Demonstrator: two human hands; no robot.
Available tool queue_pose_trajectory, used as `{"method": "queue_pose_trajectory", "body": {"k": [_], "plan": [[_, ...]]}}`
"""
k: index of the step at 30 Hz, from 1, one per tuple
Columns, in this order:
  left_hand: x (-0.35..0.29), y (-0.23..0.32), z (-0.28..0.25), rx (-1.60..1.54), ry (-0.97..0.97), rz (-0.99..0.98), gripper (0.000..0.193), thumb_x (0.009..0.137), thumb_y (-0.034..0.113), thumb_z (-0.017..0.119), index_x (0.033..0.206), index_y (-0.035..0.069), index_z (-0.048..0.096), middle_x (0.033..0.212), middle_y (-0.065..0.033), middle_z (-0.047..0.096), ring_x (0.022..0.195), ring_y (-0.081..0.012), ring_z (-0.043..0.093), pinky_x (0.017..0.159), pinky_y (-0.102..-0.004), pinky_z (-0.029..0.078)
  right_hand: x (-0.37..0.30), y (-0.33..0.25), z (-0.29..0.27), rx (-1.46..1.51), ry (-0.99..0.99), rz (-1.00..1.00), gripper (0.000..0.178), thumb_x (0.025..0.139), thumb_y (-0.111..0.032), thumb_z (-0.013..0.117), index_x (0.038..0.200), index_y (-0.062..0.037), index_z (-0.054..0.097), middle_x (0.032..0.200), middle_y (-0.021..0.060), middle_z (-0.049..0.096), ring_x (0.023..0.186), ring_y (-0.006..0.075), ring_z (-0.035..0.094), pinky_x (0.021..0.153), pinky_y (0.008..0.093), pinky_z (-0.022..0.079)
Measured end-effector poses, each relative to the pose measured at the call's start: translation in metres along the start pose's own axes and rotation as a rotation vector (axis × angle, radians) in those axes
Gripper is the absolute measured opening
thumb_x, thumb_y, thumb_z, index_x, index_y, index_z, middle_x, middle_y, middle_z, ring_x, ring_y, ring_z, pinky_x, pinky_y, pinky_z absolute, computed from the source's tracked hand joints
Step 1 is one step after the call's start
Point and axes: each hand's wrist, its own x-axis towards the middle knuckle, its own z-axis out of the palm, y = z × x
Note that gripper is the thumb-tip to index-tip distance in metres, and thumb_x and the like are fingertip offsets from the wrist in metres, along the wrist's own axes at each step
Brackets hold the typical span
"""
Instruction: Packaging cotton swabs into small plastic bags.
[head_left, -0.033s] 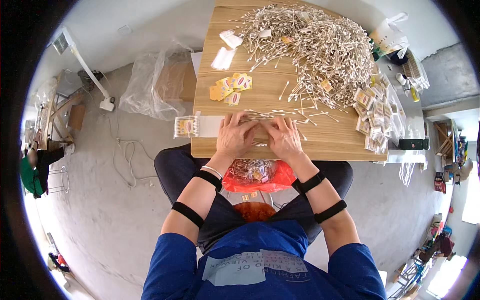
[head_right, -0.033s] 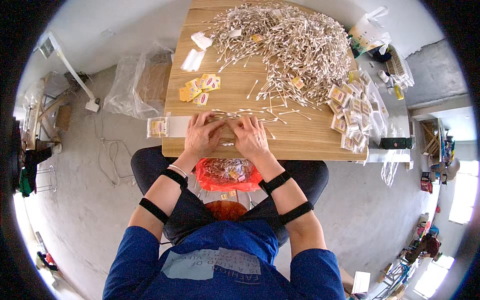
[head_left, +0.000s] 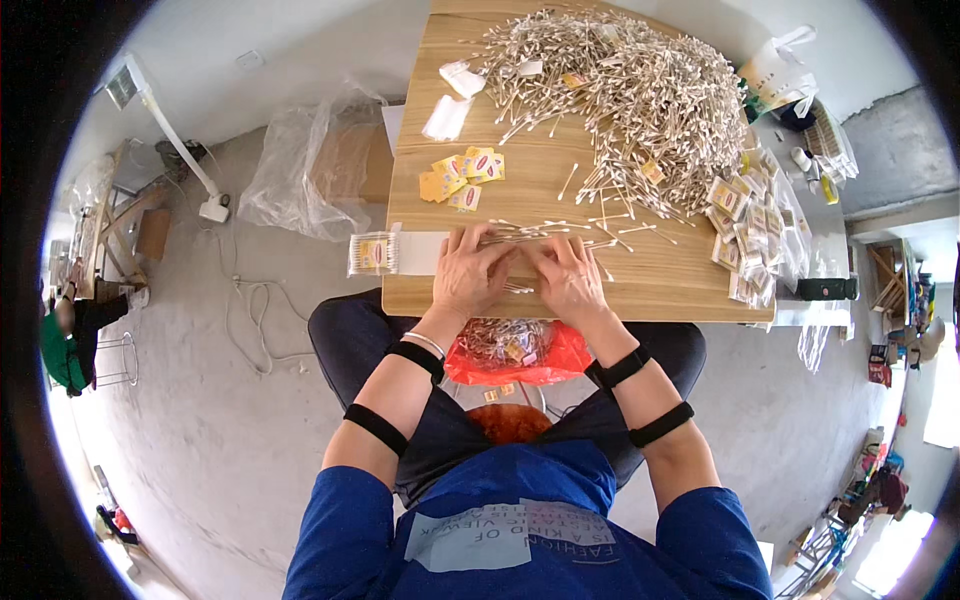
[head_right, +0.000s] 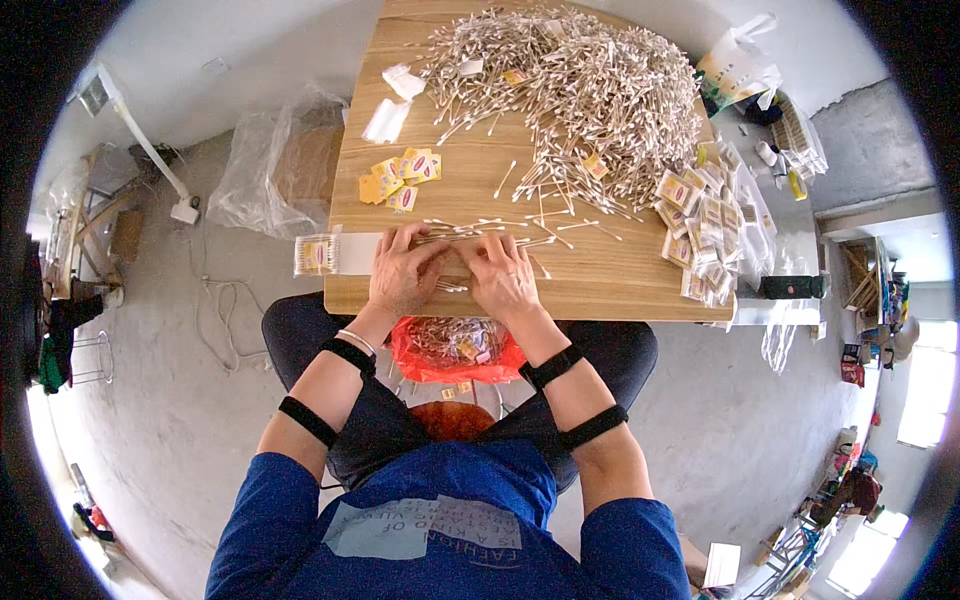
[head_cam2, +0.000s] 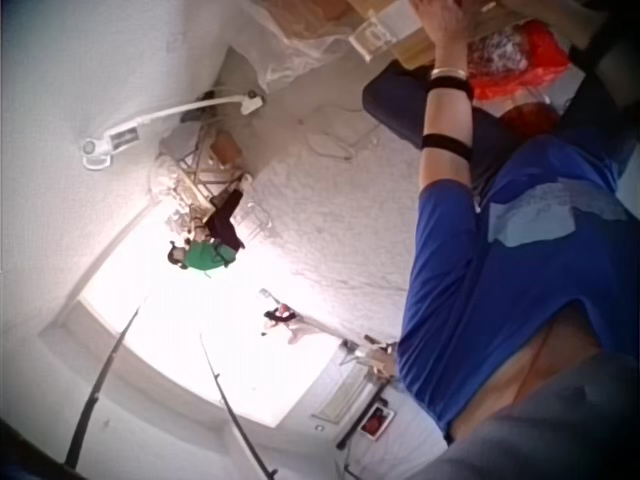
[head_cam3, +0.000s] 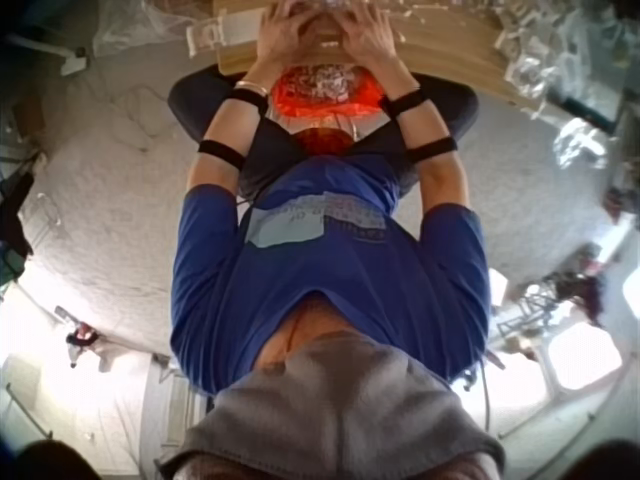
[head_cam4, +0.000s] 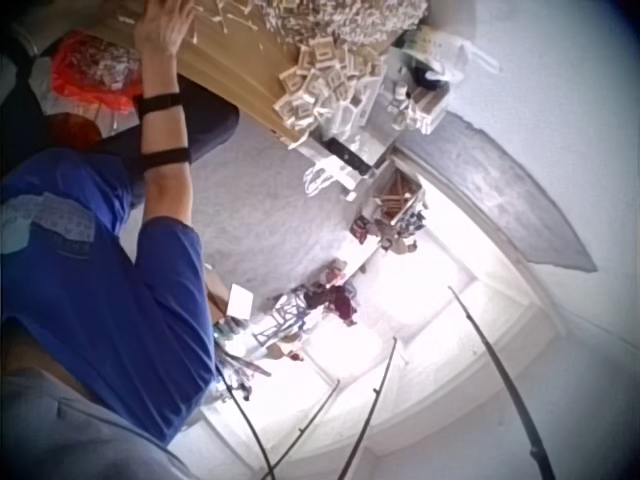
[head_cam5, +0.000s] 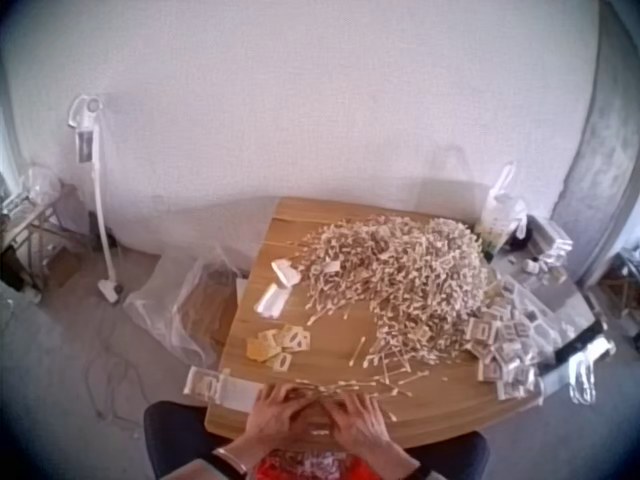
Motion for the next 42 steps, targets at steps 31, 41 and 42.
{"method": "queue_pose_trajectory", "body": {"k": [31,41,42], "plan": [[0.000,-0.009,0.004,-0.184,0.219,0.014,0.018,0.075,-0.003,0.059,0.086,0.010,0.066,0.100,-0.0074,0.059,0.095,-0.0328,0.054,0.082,-0.0409,0.048,-0.006,-0.001,-0.001,-0.064,-0.101,-0.167,0.042,0.069,-0.005,0.062,0.111,-0.0101,0.065,0.115,0.0013,0.057,0.113,0.0271,0.048,0.095,0.0415,0.041],[0.000,-0.010,0.006,-0.210,0.239,0.031,0.015,0.077,-0.003,0.059,0.084,0.009,0.064,0.097,-0.0079,0.060,0.092,-0.0315,0.054,0.078,-0.0392,0.048,-0.079,0.001,-0.037,-0.019,-0.173,-0.107,0.039,0.070,-0.008,0.065,0.109,-0.0056,0.065,0.113,0.0055,0.056,0.111,0.0260,0.050,0.094,0.0396,0.043],[-0.001,-0.011,0.007,-0.223,0.254,0.024,0.015,0.077,-0.003,0.060,0.084,0.009,0.064,0.096,-0.0080,0.060,0.091,-0.0313,0.054,0.078,-0.0391,0.048,-0.083,0.000,-0.036,0.030,-0.200,-0.122,0.037,0.071,-0.007,0.064,0.108,-0.0052,0.065,0.111,0.0061,0.056,0.110,0.0260,0.051,0.093,0.0391,0.043]]}}
